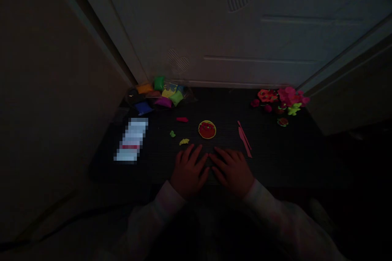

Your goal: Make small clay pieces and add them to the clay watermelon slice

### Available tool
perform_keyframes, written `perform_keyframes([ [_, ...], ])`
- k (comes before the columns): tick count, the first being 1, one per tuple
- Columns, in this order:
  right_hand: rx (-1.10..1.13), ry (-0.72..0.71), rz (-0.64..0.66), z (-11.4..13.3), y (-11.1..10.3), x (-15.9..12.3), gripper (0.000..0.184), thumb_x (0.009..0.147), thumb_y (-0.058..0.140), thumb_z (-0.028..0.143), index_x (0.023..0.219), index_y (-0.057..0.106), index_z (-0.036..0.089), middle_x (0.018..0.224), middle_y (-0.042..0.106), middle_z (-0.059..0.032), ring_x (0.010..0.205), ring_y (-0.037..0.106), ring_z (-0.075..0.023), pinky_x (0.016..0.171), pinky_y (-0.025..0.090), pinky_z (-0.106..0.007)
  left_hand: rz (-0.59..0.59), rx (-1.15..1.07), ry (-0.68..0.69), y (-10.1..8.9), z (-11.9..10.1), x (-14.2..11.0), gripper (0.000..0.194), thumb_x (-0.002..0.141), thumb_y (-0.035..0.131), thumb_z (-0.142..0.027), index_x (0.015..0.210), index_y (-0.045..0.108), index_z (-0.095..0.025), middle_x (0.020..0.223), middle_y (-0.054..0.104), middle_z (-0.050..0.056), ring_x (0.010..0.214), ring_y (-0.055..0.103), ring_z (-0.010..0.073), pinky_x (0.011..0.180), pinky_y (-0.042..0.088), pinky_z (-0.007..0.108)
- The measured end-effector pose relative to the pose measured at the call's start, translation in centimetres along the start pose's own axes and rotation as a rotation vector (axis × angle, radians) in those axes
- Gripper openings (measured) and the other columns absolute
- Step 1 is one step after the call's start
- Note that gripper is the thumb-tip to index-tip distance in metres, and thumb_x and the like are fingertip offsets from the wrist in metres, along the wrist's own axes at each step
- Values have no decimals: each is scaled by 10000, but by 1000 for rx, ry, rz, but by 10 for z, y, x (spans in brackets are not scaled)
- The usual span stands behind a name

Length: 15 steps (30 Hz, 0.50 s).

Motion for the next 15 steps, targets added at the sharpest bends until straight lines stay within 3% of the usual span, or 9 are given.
perform_keyframes([
  [15, 15, -15, -52, -2, -1, -2, 317, 806, 415, 320, 1082, 537, 223, 1196, 491, -48, 971, 428, -223, 787, 322, -377, 5, -8, -9, 0, 1, 0, 330, 782, 431, -333, 1076, 537, -228, 1218, 469, 78, 1122, 358, 286, 839, 324, 459],
])
Point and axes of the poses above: each hand's wrist, its own x-axis towards the middle knuckle, its own y-axis out of the palm, z = x × y, the point moved 6 cm from there along x, towards the middle knuckle
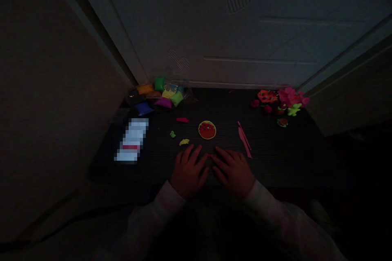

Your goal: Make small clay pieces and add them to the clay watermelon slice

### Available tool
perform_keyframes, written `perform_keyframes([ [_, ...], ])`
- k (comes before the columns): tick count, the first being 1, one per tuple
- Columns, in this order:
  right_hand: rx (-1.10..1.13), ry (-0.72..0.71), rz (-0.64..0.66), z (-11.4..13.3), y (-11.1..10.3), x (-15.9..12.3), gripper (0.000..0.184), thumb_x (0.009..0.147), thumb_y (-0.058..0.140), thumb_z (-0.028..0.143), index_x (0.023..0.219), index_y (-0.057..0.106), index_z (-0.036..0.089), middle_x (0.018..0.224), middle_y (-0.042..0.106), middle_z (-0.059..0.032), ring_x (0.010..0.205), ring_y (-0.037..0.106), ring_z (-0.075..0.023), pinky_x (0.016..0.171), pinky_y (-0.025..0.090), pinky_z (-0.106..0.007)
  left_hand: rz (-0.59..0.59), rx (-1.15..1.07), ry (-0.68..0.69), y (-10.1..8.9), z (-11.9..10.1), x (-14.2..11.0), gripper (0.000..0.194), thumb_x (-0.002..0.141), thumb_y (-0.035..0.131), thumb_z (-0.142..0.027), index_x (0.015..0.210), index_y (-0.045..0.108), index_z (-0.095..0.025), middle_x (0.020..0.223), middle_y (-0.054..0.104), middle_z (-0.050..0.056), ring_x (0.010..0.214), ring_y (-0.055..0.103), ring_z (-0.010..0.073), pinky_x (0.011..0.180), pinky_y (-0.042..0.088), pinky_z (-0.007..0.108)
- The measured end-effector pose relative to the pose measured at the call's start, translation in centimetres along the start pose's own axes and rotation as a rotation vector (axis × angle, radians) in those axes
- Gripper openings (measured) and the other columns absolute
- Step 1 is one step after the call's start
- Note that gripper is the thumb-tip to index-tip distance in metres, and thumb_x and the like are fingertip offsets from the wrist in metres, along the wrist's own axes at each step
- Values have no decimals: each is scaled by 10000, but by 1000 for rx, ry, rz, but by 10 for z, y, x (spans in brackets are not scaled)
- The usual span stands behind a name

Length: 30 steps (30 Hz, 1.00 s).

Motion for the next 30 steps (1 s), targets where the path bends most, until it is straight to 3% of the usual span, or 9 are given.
perform_keyframes([
  [30, 54, 24, -164, -6, -6, -7, 239, 797, 432, 222, 947, 608, 164, 1101, 553, -89, 922, 481, -205, 749, 402, -366, 0, -6, -6, -1, 0, 1, 321, 777, 441, -318, 1065, 547, -223, 1216, 465, 90, 1114, 369, 285, 838, 338, 446],
])
Point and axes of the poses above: each hand's wrist, its own x-axis towards the middle knuckle, its own y-axis out of the palm, z = x × y, the point moved 6 cm from there along x, towards the middle knuckle
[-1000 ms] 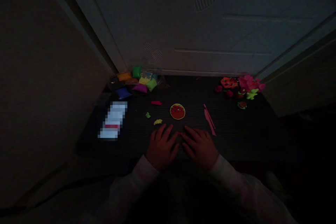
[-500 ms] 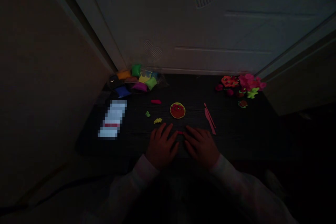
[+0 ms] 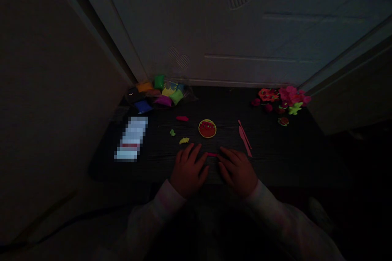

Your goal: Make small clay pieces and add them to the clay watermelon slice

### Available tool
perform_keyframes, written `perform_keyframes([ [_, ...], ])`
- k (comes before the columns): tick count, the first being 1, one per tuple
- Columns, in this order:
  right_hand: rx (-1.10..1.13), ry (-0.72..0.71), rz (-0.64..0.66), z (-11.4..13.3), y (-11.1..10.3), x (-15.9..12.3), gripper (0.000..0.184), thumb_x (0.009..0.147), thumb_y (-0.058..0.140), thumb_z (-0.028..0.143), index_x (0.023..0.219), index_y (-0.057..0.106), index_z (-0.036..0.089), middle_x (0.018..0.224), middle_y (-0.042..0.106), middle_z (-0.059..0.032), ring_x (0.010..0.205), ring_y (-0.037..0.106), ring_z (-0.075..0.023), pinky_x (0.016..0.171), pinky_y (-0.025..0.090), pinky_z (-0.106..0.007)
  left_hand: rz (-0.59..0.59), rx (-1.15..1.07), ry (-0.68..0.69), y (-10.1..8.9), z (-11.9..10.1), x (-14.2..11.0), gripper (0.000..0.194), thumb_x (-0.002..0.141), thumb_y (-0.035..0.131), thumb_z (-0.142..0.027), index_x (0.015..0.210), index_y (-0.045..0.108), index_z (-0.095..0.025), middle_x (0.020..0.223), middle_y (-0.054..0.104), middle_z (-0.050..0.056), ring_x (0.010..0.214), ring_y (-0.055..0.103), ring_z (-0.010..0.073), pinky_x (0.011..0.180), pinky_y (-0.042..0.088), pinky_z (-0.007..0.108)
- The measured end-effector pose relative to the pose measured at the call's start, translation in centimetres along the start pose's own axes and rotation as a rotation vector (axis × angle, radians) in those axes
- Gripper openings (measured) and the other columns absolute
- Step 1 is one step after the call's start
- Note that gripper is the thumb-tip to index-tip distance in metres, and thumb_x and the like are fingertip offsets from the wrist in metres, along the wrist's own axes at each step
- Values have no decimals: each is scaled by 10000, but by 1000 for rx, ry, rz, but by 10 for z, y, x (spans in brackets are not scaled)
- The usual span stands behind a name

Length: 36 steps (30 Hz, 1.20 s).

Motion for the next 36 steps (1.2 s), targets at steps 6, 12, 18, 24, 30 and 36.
perform_keyframes([
  [6, 13, -1, 11, 0, 0, 0, 264, 805, 416, 238, 979, 587, 137, 1105, 535, -110, 951, 472, -205, 791, 383, -361, 6, -10, 3, 2, 0, -1, 330, 784, 431, -319, 1081, 533, -217, 1226, 452, 94, 1124, 355, 282, 850, 330, 449],
  [12, -69, -33, 180, 7, 7, 5, 355, 806, 414, 352, 1130, 498, 233, 1232, 445, -81, 1016, 421, -238, 802, 326, -401, 3, -17, 5, 2, 1, -1, 337, 780, 437, -323, 1081, 533, -205, 1219, 452, 106, 1126, 348, 283, 856, 328, 449],
  [18, -89, -18, 199, 8, 7, 7, 341, 809, 409, 343, 1118, 508, 235, 1229, 455, -72, 1024, 407, -230, 808, 300, -388, 11, -24, 14, 2, 1, -1, 346, 775, 440, -326, 1087, 531, -206, 1223, 449, 109, 1121, 353, 282, 852, 329, 450],
  [24, -89, -23, 204, 7, 8, 6, 346, 812, 401, 344, 1125, 501, 233, 1228, 455, -71, 1019, 409, -229, 811, 290, -391, -1, -11, 20, 1, -1, 0, 334, 769, 452, -340, 1073, 542, -237, 1214, 462, 91, 1116, 357, 290, 838, 327, 458],
  [30, -91, -23, 210, 7, 8, 6, 344, 818, 388, 350, 1121, 501, 234, 1227, 454, -73, 1029, 404, -225, 810, 291, -384, -26, -5, 23, 1, -1, 0, 333, 767, 457, -336, 1072, 543, -235, 1212, 466, 85, 1104, 365, 290, 828, 332, 455],
  [36, -85, -11, 212, 7, 8, 6, 339, 822, 381, 342, 1120, 502, 235, 1226, 456, -73, 1031, 405, -222, 814, 290, -383, -65, 17, 20, -1, 0, -1, 310, 759, 470, -307, 1044, 564, -232, 1182, 495, 80, 1097, 371, 290, 825, 337, 452],
])
Point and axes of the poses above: each hand's wrist, its own x-axis towards the middle knuckle, its own y-axis out of the palm, z = x × y, the point moved 6 cm from there along x, towards the middle knuckle
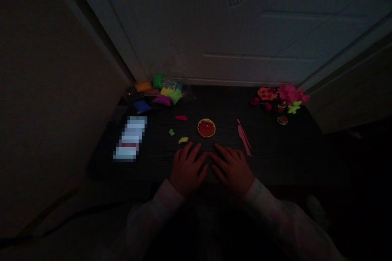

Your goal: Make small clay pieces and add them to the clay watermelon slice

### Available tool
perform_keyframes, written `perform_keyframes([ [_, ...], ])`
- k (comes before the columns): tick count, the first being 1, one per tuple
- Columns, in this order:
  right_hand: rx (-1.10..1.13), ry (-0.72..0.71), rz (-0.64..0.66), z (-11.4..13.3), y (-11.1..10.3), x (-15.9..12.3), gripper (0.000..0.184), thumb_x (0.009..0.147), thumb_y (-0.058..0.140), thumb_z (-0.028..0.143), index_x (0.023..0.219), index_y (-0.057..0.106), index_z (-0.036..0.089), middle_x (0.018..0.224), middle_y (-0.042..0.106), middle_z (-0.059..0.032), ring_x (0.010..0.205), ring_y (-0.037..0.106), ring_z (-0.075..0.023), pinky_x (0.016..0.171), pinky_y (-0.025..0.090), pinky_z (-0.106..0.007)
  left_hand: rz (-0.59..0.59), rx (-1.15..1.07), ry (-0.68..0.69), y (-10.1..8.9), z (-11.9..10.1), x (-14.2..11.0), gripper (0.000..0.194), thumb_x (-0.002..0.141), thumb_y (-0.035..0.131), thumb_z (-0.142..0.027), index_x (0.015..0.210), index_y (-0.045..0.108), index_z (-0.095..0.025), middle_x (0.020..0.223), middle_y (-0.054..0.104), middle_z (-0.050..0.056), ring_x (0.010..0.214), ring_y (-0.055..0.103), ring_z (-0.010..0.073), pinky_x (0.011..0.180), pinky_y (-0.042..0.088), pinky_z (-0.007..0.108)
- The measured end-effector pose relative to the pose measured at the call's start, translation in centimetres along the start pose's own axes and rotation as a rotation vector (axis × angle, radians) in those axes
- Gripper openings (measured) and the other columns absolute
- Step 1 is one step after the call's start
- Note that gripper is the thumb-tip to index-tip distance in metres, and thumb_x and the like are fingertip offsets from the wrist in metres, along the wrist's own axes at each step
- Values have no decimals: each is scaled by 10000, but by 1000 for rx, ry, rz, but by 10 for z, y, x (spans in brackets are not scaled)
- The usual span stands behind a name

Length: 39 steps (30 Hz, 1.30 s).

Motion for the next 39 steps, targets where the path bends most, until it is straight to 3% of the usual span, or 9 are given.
perform_keyframes([
  [28, 1, 3, 3, 0, 0, 0, 340, 815, 398, 334, 1126, 500, 241, 1236, 444, -74, 1025, 415, -223, 814, 302, -383, -9, -22, -39, 0, 2, -2, 331, 769, 444, -309, 1048, 556, -168, 1188, 496, 93, 1091, 387, 279, 838, 340, 436],
  [39, -79, -57, -55, -2, 5, -4, 328, 788, 446, 305, 1102, 523, 249, 1214, 463, -74, 997, 451, -228, 793, 338, -379, 31, -47, -51, 2, 1, -4, 336, 770, 433, -341, 1079, 528, -248, 1231, 446, 64, 1121, 355, 263, 851, 332, 438],
])
Point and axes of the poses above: each hand's wrist, its own x-axis towards the middle knuckle, its own y-axis out of the palm, z = x × y, the point moved 6 cm from there along x, towards the middle knuckle
